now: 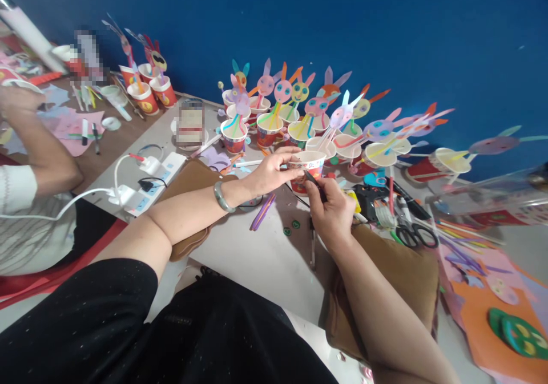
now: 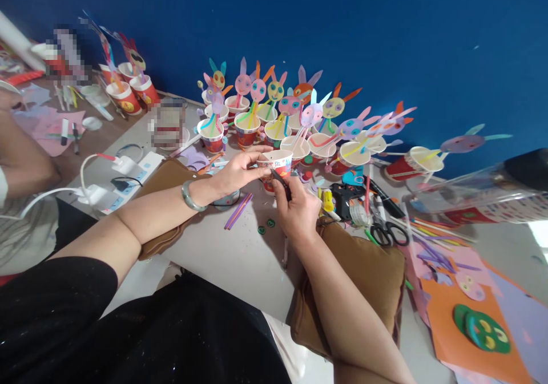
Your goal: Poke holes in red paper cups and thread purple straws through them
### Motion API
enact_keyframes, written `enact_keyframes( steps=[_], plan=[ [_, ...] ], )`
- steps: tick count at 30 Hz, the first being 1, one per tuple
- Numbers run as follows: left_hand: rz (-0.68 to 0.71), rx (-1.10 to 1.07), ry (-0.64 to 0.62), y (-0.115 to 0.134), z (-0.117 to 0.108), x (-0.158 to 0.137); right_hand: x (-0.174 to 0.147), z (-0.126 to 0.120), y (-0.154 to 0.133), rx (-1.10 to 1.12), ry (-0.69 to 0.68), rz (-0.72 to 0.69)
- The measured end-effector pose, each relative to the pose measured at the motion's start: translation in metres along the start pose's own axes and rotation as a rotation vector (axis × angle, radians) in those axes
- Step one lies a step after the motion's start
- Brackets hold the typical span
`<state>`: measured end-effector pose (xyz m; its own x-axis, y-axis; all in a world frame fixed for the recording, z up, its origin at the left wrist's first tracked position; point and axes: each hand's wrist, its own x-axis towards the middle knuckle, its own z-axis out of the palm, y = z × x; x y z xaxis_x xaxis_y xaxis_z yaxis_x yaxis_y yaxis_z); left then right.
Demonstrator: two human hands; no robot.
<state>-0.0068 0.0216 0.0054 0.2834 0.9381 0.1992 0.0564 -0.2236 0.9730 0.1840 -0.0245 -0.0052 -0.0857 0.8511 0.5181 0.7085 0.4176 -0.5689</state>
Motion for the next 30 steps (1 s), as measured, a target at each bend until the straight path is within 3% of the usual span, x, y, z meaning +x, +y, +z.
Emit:
enact_keyframes(
  steps=[10, 14, 20, 23, 30],
  plan=[
    [-0.016, -0.004, 0.005, 0.001, 0.000, -0.001, 0.000, 0.002, 0.004, 0.016, 0.016, -0.020],
    [0.011, -0.010, 0.002, 0.004, 0.000, -0.001, -0.001, 0.004, 0.006, 0.124, 0.087, -0.035],
    [-0.002, -0.059, -0.017, 0.001, -0.003, 0.000, 0.001, 0.013, 0.017, 0.439, 0.259, 0.138],
    [-0.012, -0.114, 0.003, 0.001, -0.003, 0.001, 0.006, 0.016, 0.023, 0.586, 0.231, 0.225],
    [-0.101, -0.330, -0.034, 0.007, -0.001, 0.001, 0.009, 0.017, 0.023, 0.702, 0.059, 0.378]
  ],
)
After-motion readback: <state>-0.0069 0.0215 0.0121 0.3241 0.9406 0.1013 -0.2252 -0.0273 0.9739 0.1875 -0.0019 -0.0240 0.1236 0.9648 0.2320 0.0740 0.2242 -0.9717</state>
